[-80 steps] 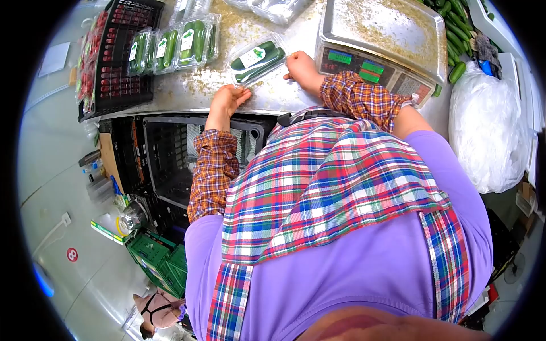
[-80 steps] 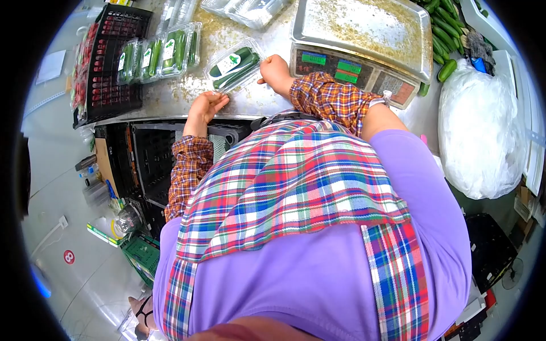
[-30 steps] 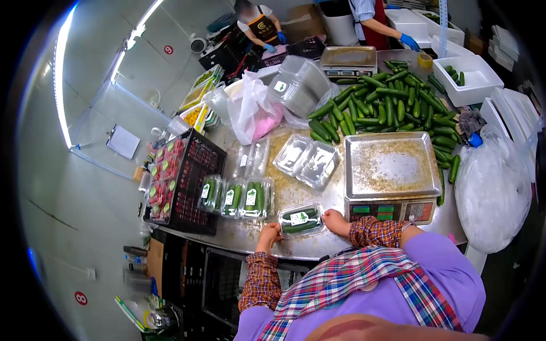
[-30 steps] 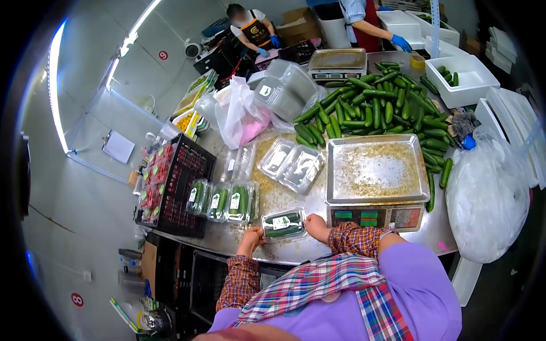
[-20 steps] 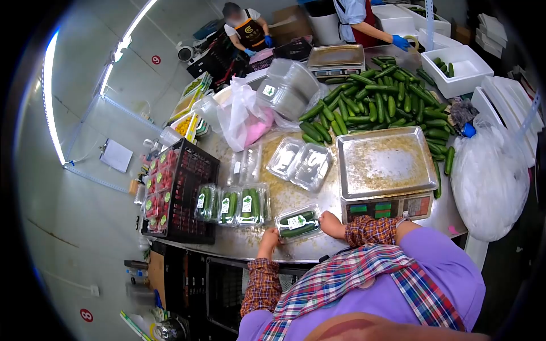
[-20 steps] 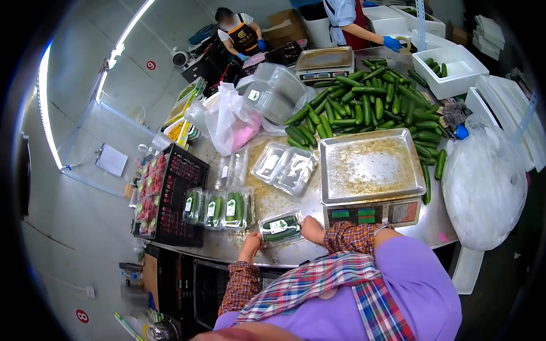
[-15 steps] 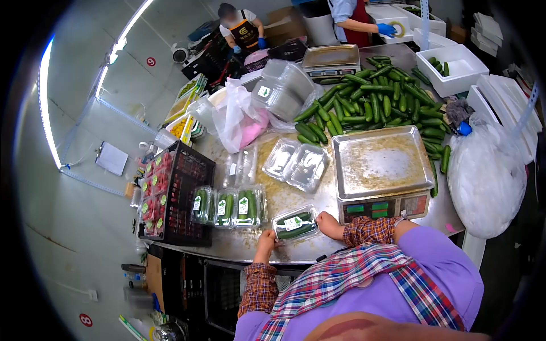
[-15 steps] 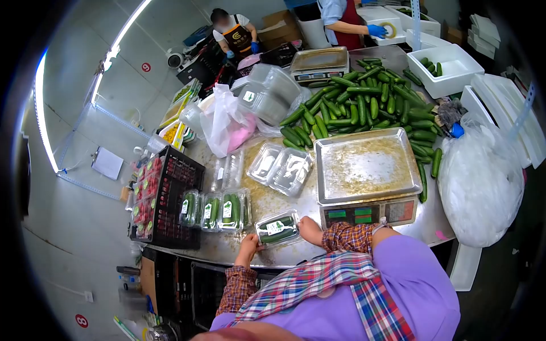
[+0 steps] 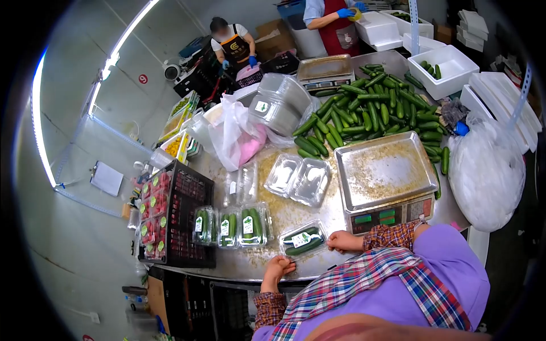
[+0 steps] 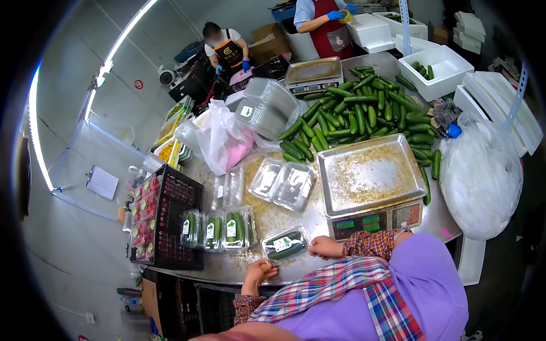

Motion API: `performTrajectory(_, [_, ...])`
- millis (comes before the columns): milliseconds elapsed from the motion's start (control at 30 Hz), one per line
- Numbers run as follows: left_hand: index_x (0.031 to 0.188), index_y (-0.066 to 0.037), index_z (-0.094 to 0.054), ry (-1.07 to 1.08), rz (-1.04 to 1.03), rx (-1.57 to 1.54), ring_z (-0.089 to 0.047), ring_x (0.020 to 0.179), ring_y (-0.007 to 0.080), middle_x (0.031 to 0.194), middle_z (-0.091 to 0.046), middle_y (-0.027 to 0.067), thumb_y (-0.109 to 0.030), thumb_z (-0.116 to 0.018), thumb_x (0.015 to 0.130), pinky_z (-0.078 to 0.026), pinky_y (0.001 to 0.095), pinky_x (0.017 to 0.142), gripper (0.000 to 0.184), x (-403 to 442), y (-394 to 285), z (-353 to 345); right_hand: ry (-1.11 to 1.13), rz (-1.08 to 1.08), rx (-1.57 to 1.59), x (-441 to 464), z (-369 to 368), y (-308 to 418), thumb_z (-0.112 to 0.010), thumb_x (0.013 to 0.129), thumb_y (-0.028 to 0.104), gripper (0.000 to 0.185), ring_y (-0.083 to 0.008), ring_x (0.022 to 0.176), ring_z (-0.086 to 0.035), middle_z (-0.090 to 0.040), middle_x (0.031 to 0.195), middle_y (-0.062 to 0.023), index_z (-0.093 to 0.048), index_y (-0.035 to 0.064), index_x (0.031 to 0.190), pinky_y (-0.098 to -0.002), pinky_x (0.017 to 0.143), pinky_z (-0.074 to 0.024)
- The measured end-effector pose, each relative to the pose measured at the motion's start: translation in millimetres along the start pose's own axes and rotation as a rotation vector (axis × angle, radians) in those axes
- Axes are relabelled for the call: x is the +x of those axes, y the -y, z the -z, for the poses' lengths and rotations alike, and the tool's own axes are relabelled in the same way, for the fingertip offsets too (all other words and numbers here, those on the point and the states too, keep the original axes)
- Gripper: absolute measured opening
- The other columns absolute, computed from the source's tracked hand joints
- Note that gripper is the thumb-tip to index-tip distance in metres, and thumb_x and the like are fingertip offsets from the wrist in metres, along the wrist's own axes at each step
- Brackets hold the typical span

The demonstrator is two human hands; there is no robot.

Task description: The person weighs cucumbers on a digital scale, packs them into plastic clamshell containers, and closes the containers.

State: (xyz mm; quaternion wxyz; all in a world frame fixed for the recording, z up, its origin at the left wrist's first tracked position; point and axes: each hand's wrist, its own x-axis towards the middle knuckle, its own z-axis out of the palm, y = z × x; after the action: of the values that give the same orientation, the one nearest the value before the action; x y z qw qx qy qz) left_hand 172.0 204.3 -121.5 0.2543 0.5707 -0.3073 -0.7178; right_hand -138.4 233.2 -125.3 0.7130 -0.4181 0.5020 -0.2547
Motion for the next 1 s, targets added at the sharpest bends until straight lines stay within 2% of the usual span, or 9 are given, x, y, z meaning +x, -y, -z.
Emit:
performTrajectory(133, [0.086,-0.002,-0.048,-0.038,-0.034,0.024,-0.061,0.073,0.0245,0.086,-0.058,0.0139,0.002,-0.052,0.083,-0.057,0.0379,0.067,0.007,2.0,-3.8,-6.0,0.135,-0.028,0.028,-0.5,6.5,2.5,-0.054,0.089,0.022,0.023,-0.0074,0.048,-0.046,-0.058,0.067,-0.0037,-0.056,0.0008,0.08,-0.0228,0.043,-0.0395])
performTrajectory(233, [0.088,-0.001,-0.047,-0.095,-0.068,0.077,-0.059,0.066,0.0202,0.081,-0.058,0.012,0.003,-0.052,0.082,-0.057,0.0356,0.065,0.009,3.2,-0.8,-7.6,0.141,-0.174,0.079,0.2,5.1,8.1,-0.054,0.089,0.021,0.023,-0.0071,0.048,-0.046,-0.057,0.064,-0.0028,-0.057,0.0009,0.076,-0.0221,0.044,-0.04])
performTrajectory(367, [0.089,-0.001,-0.046,-0.109,-0.091,0.114,-0.058,0.064,0.0176,0.079,-0.058,0.0111,0.003,-0.051,0.082,-0.057,0.0334,0.063,0.009,10.3,4.2,-4.3,0.007,-0.147,-0.021,5.7,-4.4,6.5,-0.056,0.086,0.02,0.022,-0.008,0.045,-0.045,-0.054,0.058,-0.0017,-0.056,0.003,0.072,-0.0229,0.042,-0.0385])
performTrajectory(600, [0.089,0.0,-0.046,-0.125,-0.119,0.067,-0.057,0.062,0.0173,0.079,-0.057,0.0114,0.003,-0.052,0.082,-0.056,0.0324,0.061,0.01,3.4,4.1,-2.4,-0.018,-0.049,-0.074,10.7,-6.9,5.1,-0.058,0.083,0.016,0.015,-0.009,0.044,-0.043,-0.051,0.057,-0.001,-0.054,0.0054,0.073,-0.024,0.04,-0.0353])
performTrajectory(633, [0.09,0.0,-0.046,-0.125,-0.126,0.052,-0.057,0.062,0.0172,0.079,-0.057,0.0116,0.003,-0.052,0.082,-0.056,0.0323,0.062,0.01,3.3,3.6,-2.0,0.013,-0.016,0.035,14.2,-5.1,-1.6,-0.058,0.082,0.022,0.023,-0.0104,0.043,-0.046,-0.051,0.055,-0.002,-0.054,0.0053,0.067,-0.0253,0.041,-0.0381])
performTrajectory(733, [0.091,0.0,-0.047,-0.1,-0.111,0.023,-0.057,0.062,0.0166,0.079,-0.057,0.0107,0.002,-0.053,0.082,-0.057,0.0325,0.063,0.01,4.9,3.5,-1.0,0.041,0.035,0.096,8.9,-5.3,2.4,-0.057,0.083,0.022,0.024,-0.01,0.044,-0.047,-0.05,0.056,-0.0022,-0.053,0.0034,0.069,-0.025,0.041,-0.0384])
performTrajectory(900, [0.088,-0.001,-0.05,-0.127,-0.082,0.031,-0.056,0.063,0.0157,0.079,-0.056,0.0078,-0.001,-0.053,0.083,-0.057,0.0348,0.065,0.005,3.0,1.4,-1.4,0.105,0.051,0.077,9.3,-1.2,-2.4,-0.055,0.088,0.024,0.026,-0.0107,0.045,-0.049,-0.052,0.058,-0.0043,-0.05,0.0007,0.078,-0.0264,0.044,-0.0465])
performTrajectory(1000, [0.087,-0.002,-0.051,-0.123,-0.082,0.037,-0.056,0.063,0.0155,0.08,-0.056,0.0071,-0.002,-0.052,0.084,-0.057,0.0356,0.066,0.003,1.9,1.0,-1.6,0.129,0.07,0.059,8.0,-1.0,-0.4,-0.056,0.088,0.025,0.027,-0.0102,0.046,-0.05,-0.052,0.058,-0.0043,-0.05,-0.0002,0.08,-0.0261,0.044,-0.0474])
